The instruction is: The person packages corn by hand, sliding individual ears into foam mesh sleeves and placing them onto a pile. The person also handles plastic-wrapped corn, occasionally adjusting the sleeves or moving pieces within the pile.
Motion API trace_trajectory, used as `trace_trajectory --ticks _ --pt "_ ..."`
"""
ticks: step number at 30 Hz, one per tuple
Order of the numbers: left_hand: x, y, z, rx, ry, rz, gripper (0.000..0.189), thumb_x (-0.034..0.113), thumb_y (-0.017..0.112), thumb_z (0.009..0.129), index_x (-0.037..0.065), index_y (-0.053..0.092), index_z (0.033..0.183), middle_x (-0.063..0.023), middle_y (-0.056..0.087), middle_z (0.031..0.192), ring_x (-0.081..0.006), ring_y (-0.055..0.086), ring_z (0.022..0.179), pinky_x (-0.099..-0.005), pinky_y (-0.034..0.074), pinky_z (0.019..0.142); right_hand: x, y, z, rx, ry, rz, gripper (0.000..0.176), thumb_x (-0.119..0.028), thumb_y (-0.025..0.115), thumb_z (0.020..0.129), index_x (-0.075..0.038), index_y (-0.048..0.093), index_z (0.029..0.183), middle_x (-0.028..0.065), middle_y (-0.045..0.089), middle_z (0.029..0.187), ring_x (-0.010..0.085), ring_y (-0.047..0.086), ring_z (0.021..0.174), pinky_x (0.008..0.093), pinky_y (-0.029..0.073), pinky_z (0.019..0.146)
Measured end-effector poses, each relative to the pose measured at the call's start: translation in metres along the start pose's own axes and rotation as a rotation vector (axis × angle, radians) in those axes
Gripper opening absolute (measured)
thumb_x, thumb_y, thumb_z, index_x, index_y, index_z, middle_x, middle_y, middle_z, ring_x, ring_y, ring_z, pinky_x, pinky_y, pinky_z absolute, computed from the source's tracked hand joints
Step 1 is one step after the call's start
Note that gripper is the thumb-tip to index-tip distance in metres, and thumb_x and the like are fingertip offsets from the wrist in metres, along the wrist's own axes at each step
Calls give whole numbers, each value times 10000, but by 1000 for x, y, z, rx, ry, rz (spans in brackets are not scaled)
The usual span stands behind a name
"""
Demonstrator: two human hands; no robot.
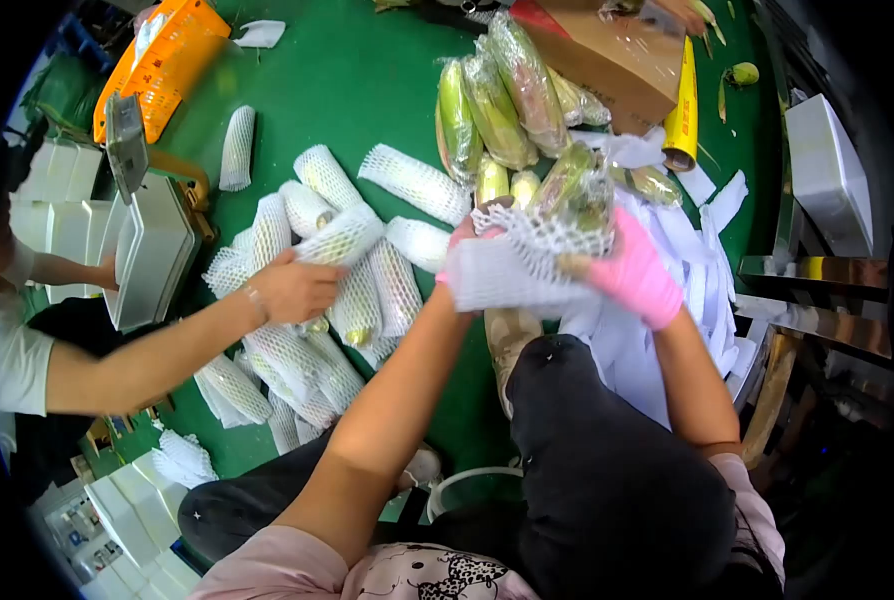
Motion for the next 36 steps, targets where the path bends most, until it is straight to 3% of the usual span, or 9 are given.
trace_trajectory --ticks 3,5,9,13,17,20,21,25,36 --pt "-5 18 -34 -308 198 110 639 480 628 834 95 498 1327 -120 520 1334 -253 422 1299 -336 258 1127 23 36 -26 -187 72 280 645 -203 787 745 2 480 1274 107 630 1089 160 607 983 303 488 881" --pt "-34 46 -54 -114 366 454 568 350 614 871 95 458 1354 -71 479 1394 -248 424 1297 -385 231 1139 13 34 -33 -119 -73 -366 532 -222 757 770 -28 536 1214 134 644 1040 216 631 920 310 505 836" --pt "-52 62 -59 -172 101 -201 484 340 482 957 58 441 1349 -100 501 1356 -259 492 1220 -395 347 1066 -6 21 -40 -8 -252 -817 310 -250 676 835 -78 630 1089 169 636 925 323 622 808 352 520 731" --pt "-141 95 -47 -248 61 -654 465 311 428 986 8 425 1339 -149 535 1307 -273 564 1130 -373 428 995 -21 4 -24 462 -499 -690 249 -240 660 851 -57 658 1019 124 648 838 239 638 741 344 505 657" --pt "-102 89 -56 44 422 45 574 204 561 856 -2 395 1365 -197 521 1261 -343 543 1122 -370 438 978 6 -19 -17 353 86 68 252 -223 641 879 -11 661 1014 54 678 887 144 638 784 294 496 710" --pt "-83 97 -44 -220 -176 -1509 536 297 524 917 -8 425 1346 -179 536 1268 -313 574 1091 -361 457 943 45 -24 -33 252 100 52 273 -221 596 921 11 653 1053 17 657 898 141 606 773 286 490 723" --pt "-78 95 -43 -260 -167 -1254 540 348 496 934 -11 439 1333 -169 549 1258 -290 586 1067 -354 461 930 66 -30 -36 201 -39 -304 288 -233 597 923 10 644 1072 23 656 910 144 601 763 283 495 725" --pt "-99 100 -27 -261 263 -144 597 484 356 998 -29 499 1270 -113 614 1167 -150 607 958 -300 482 853 89 -29 -40 250 143 621 302 -246 613 923 5 636 1089 40 652 898 128 590 781 284 487 717" --pt "-75 106 -48 38 -114 -1178 625 474 508 954 -36 458 1311 -103 584 1206 -169 565 1069 -311 450 941 114 -2 -61 -18 89 -6 384 -161 496 957 9 497 1301 140 576 1251 210 550 1123 341 445 981"
Point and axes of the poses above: each hand's wrist, its own z-axis towards the middle knuckle, its own y-axis out of the palm, x = y × z, the point moved 3 cm from there along z, towards the middle knuckle
